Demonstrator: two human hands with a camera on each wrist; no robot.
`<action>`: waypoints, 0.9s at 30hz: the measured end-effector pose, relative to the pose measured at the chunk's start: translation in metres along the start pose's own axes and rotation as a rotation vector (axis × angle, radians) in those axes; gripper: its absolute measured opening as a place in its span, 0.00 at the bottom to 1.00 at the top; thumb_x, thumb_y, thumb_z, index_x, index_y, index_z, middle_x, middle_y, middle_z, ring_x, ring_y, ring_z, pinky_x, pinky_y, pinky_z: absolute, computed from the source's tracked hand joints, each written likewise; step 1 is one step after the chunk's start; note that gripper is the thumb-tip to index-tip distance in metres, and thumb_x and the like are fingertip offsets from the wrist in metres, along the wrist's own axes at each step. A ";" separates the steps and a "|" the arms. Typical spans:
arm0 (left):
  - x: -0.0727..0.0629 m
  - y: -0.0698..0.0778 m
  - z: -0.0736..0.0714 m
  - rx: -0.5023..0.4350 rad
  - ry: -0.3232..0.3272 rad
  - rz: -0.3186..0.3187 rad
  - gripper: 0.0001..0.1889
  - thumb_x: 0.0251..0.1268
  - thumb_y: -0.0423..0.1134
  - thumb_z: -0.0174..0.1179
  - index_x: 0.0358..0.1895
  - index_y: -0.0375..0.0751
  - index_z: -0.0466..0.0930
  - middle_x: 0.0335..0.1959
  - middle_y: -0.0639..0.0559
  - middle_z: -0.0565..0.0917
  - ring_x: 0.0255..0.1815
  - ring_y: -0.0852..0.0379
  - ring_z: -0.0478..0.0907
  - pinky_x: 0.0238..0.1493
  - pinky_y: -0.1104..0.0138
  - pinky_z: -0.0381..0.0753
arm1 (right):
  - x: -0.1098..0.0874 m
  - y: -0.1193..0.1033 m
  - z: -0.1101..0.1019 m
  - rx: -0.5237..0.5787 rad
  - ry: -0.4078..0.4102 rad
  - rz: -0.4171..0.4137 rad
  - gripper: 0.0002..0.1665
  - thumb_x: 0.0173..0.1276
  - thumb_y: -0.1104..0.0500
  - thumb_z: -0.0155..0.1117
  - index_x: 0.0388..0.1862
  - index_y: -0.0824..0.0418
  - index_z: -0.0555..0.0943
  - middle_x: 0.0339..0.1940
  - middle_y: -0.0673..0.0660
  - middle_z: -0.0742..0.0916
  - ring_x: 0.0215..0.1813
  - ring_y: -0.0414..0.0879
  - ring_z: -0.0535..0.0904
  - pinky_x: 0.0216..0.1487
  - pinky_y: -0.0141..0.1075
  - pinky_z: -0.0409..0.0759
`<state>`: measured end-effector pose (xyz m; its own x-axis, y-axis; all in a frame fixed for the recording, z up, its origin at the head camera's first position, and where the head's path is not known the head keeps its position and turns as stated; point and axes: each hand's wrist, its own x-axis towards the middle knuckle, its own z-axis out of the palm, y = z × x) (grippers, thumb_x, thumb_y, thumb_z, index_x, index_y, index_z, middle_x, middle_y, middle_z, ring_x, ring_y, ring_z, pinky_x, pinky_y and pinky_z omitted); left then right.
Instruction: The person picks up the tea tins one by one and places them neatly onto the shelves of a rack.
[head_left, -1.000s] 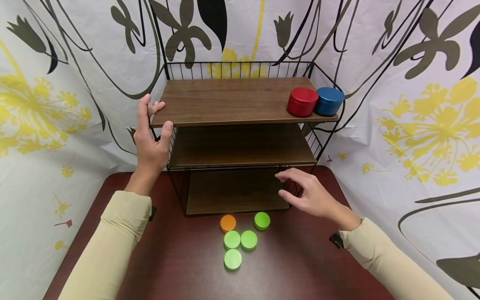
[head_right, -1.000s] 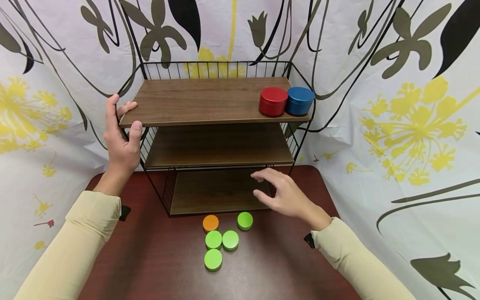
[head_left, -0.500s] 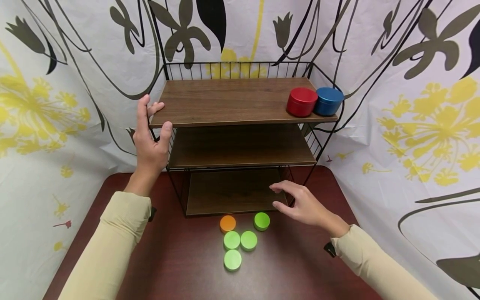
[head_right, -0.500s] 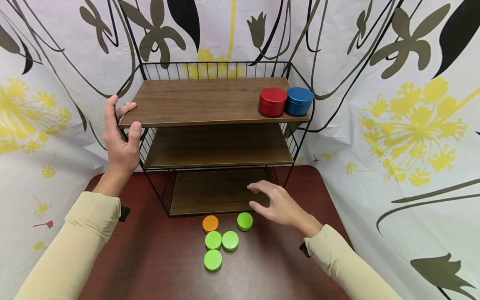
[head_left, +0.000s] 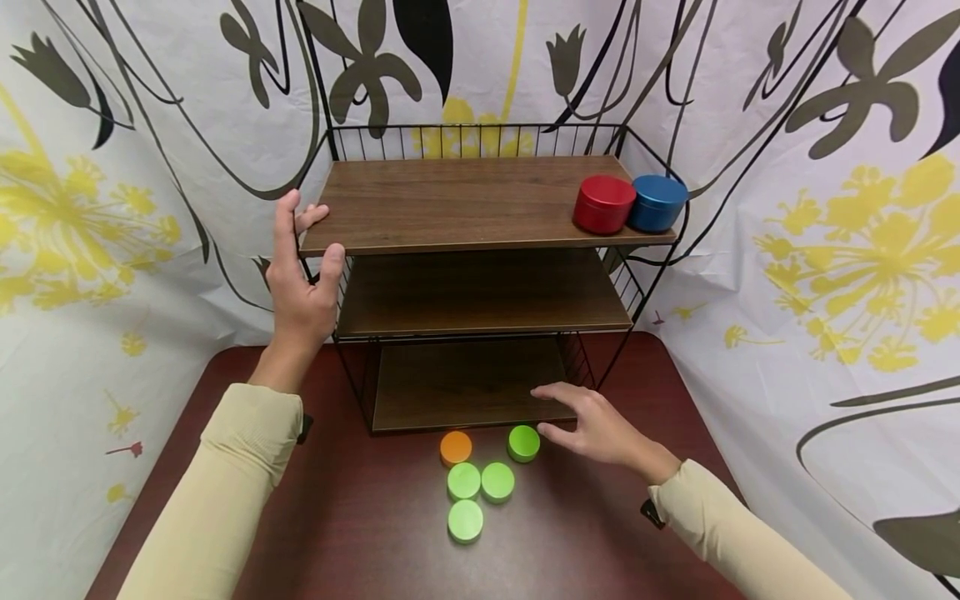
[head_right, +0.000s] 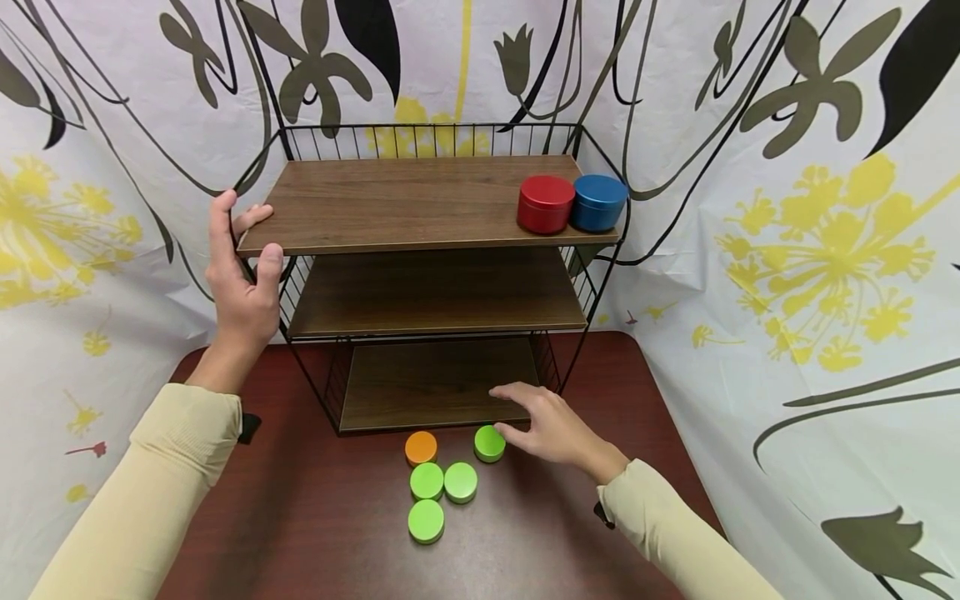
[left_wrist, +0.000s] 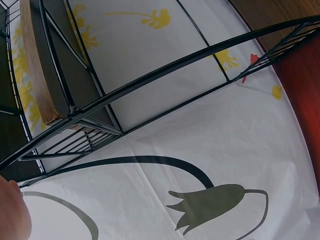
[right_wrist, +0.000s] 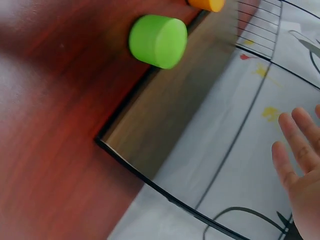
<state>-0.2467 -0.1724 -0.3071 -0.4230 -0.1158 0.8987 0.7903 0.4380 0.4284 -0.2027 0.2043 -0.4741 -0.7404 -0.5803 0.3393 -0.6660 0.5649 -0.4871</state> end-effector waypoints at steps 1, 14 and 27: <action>0.000 0.000 0.000 0.001 -0.001 0.000 0.35 0.68 0.46 0.51 0.68 0.19 0.59 0.55 0.25 0.78 0.64 0.31 0.69 0.71 0.57 0.60 | -0.001 0.001 0.003 0.003 -0.004 0.006 0.29 0.62 0.55 0.73 0.61 0.60 0.80 0.59 0.51 0.84 0.60 0.46 0.80 0.58 0.48 0.77; 0.000 0.000 0.000 -0.010 0.009 0.006 0.35 0.69 0.46 0.51 0.68 0.19 0.59 0.54 0.25 0.78 0.64 0.30 0.69 0.71 0.56 0.60 | -0.010 0.010 0.036 0.049 -0.026 0.088 0.30 0.62 0.55 0.73 0.62 0.62 0.80 0.59 0.52 0.84 0.62 0.48 0.79 0.58 0.49 0.78; 0.000 -0.001 0.000 -0.004 0.007 0.004 0.35 0.68 0.46 0.51 0.68 0.19 0.59 0.55 0.26 0.78 0.65 0.33 0.69 0.71 0.57 0.60 | -0.017 0.020 0.052 0.034 -0.065 0.135 0.29 0.61 0.55 0.73 0.61 0.60 0.80 0.58 0.53 0.84 0.61 0.48 0.80 0.58 0.47 0.77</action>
<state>-0.2469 -0.1729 -0.3076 -0.4172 -0.1202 0.9008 0.7935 0.4350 0.4256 -0.1984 0.1954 -0.5315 -0.8148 -0.5378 0.2165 -0.5564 0.6205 -0.5525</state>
